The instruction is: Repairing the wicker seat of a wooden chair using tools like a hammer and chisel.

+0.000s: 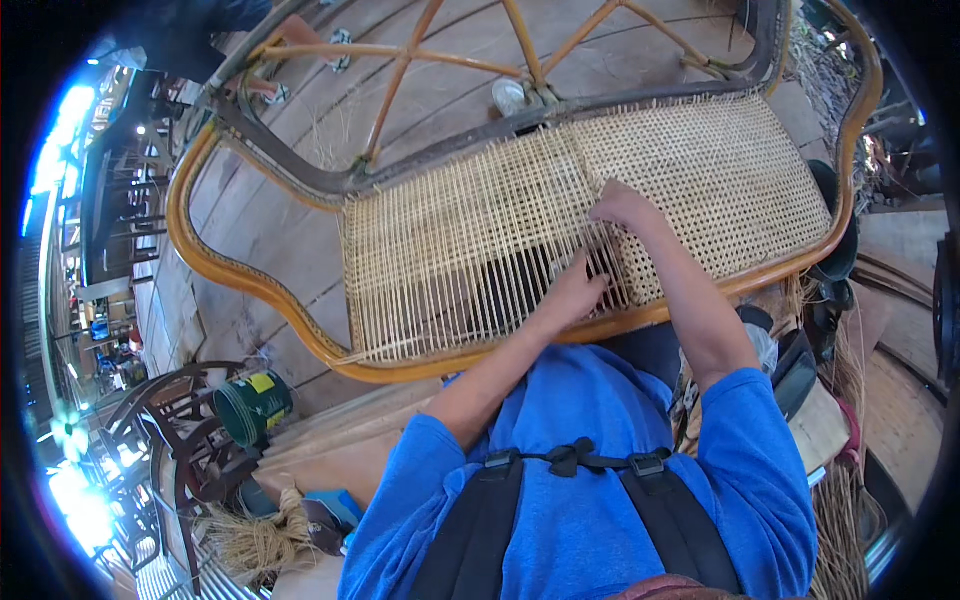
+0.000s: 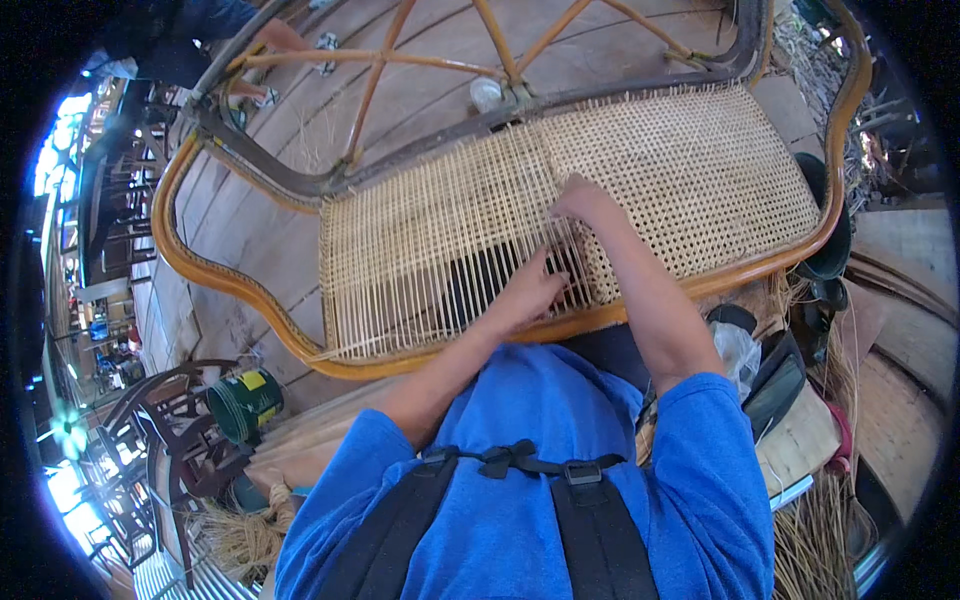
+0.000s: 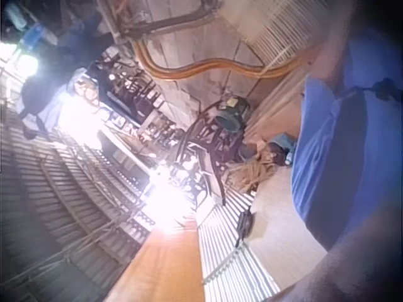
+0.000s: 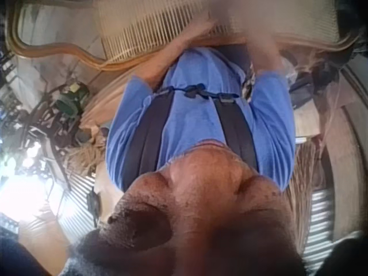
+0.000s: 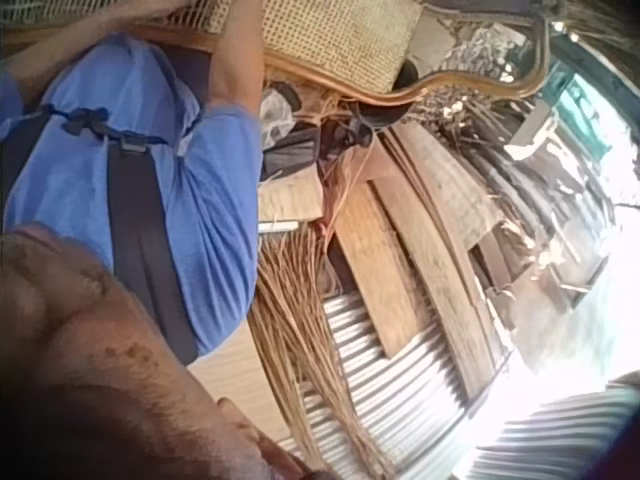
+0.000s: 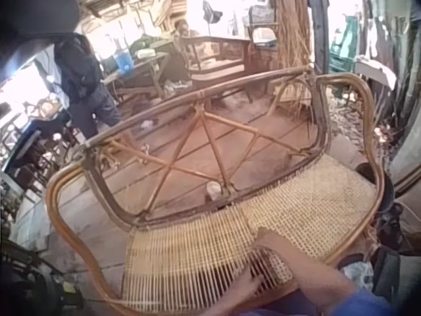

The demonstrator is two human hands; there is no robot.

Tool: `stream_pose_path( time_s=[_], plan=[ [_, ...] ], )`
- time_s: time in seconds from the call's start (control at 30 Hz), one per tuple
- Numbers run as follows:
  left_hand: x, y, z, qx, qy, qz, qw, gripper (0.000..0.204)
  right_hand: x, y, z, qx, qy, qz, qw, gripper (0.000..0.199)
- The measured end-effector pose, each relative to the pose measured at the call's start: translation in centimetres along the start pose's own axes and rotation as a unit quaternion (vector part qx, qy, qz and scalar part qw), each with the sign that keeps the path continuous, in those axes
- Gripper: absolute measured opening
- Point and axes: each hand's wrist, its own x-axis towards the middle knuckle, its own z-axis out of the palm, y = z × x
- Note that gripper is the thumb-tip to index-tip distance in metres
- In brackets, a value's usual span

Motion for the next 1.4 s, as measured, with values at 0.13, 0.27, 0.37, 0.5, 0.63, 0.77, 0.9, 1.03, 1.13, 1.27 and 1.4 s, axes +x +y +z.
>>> stream_pose_path(
  time_s=[0.13,0.27,0.37,0.5,0.63,0.77,0.9,1.03,1.13,1.27,1.4],
  plan=[
    [0.3,-1.1,0.6,0.012,0.004,-0.049,0.999,0.050,-0.5,-1.0,1.1,-0.055,0.010,0.035,0.998,0.062],
    [-0.1,-0.6,0.9,0.070,0.047,-0.053,0.995,0.051,0.3,-0.6,1.9,-0.070,0.014,0.054,0.996,0.066],
    [-0.1,-0.2,0.6,0.057,0.026,-0.073,0.995,0.056,0.0,-1.1,2.2,-0.083,0.024,0.056,0.995,0.065],
    [0.0,0.3,0.6,0.071,0.014,-0.063,0.995,0.055,0.1,-1.1,2.5,-0.090,0.051,0.043,0.994,0.060],
    [0.2,1.8,-0.1,0.078,0.007,-0.060,0.995,0.051,-1.4,-2.6,2.1,-0.080,0.062,0.054,0.993,0.054],
    [1.2,0.5,0.2,0.080,0.017,-0.046,0.996,0.049,-1.9,-3.1,1.6,-0.111,0.024,0.004,0.994,0.068],
    [1.1,0.9,0.3,-0.083,-0.019,-0.112,0.990,0.054,-1.5,-2.1,1.3,-0.113,-0.001,0.016,0.994,0.069],
    [0.4,1.7,0.4,-0.177,-0.019,-0.109,0.978,0.063,-0.6,-1.6,2.3,-0.082,0.023,0.071,0.994,0.068],
    [0.4,1.4,0.3,-0.195,-0.015,-0.101,0.975,0.064,-2.4,-3.3,1.7,-0.097,0.024,0.047,0.994,0.067],
    [0.4,1.6,0.4,-0.176,-0.001,-0.101,0.979,0.062,-1.8,-2.9,2.4,-0.110,0.032,0.043,0.992,0.061],
    [-0.2,0.3,0.9,-0.002,0.055,-0.037,0.998,0.048,-0.9,-1.6,1.7,-0.116,0.011,0.009,0.993,0.072]
  ],
)
